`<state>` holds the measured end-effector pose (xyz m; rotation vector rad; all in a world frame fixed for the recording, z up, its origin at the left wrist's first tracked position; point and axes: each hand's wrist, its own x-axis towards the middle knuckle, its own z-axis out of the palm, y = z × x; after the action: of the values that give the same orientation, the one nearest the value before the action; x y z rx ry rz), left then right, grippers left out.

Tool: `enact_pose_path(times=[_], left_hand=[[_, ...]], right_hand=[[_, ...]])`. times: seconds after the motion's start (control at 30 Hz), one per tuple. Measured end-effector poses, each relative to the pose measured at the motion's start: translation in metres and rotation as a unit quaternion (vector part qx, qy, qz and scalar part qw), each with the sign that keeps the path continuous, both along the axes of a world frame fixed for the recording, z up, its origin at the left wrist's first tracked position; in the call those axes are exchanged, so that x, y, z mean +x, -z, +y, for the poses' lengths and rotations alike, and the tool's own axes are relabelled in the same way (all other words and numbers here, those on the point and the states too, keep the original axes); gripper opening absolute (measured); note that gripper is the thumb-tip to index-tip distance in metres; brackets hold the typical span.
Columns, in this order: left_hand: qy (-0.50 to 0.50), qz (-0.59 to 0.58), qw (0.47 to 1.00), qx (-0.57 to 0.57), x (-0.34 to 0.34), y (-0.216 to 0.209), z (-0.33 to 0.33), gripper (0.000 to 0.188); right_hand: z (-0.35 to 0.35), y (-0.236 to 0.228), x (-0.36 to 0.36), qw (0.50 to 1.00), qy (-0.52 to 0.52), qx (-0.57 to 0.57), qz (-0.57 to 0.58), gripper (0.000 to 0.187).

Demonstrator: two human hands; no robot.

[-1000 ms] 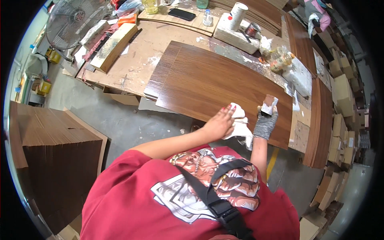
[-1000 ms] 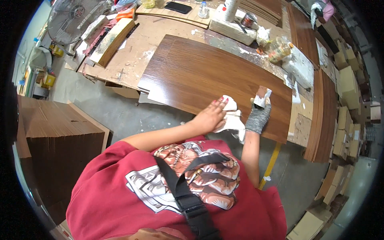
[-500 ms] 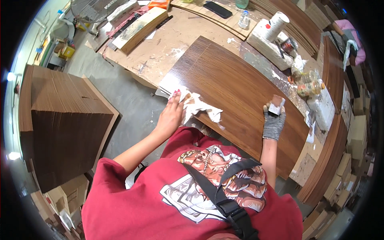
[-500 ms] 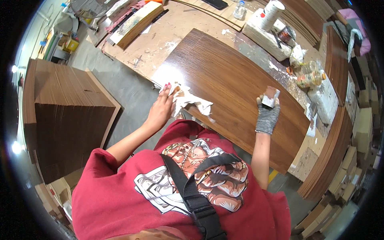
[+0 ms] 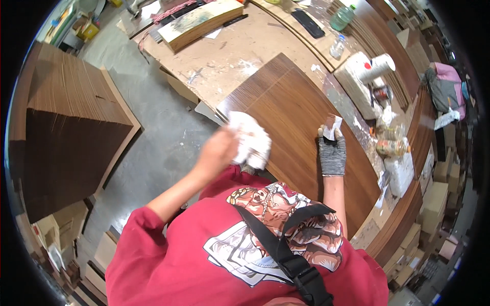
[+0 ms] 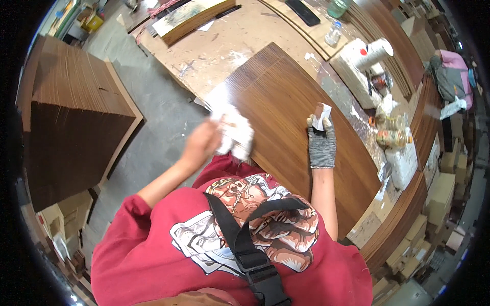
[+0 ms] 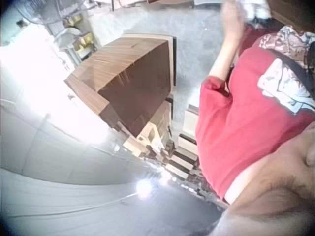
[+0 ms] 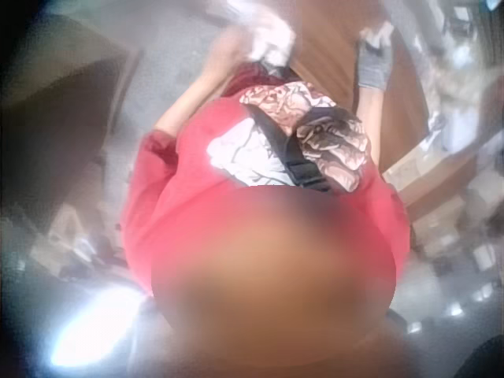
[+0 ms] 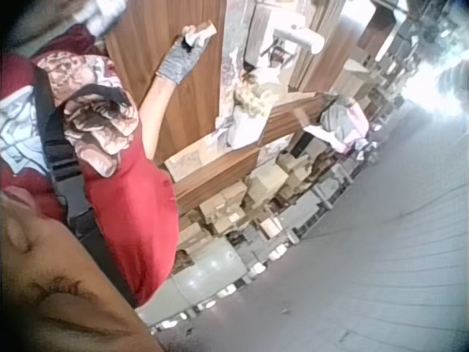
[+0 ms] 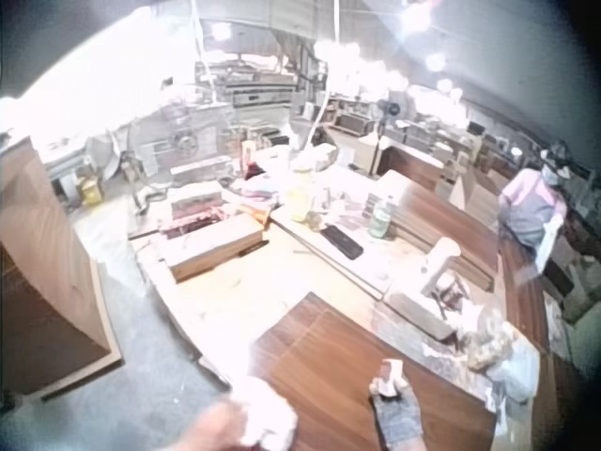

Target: The person wipes a rectangular wood panel with a cloth, applies liquid from a bottle to a small wood block, and attaches the block to the panel.

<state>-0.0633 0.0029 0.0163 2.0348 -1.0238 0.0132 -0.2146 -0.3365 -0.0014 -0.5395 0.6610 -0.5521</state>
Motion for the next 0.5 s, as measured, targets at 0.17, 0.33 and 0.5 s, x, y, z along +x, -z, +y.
enact_pose_path(times=[0.17,0.33,0.5], left_hand=[[0.204,-0.057,0.974,0.085,-0.026,0.028,-0.083,0.035],[0.282,0.109,0.915,0.269,-0.024,0.02,-0.096,0.031],[0.23,0.1,0.966,-0.066,-0.028,0.044,-0.082,0.05]], right_hand=[[0.034,-0.051,0.069,0.965,-0.156,-0.205,0.043,0.043],[0.112,-0.054,0.115,0.704,-0.359,-0.595,0.148,0.044],[0.167,-0.037,0.124,0.601,-0.385,-0.686,0.141,0.047]])
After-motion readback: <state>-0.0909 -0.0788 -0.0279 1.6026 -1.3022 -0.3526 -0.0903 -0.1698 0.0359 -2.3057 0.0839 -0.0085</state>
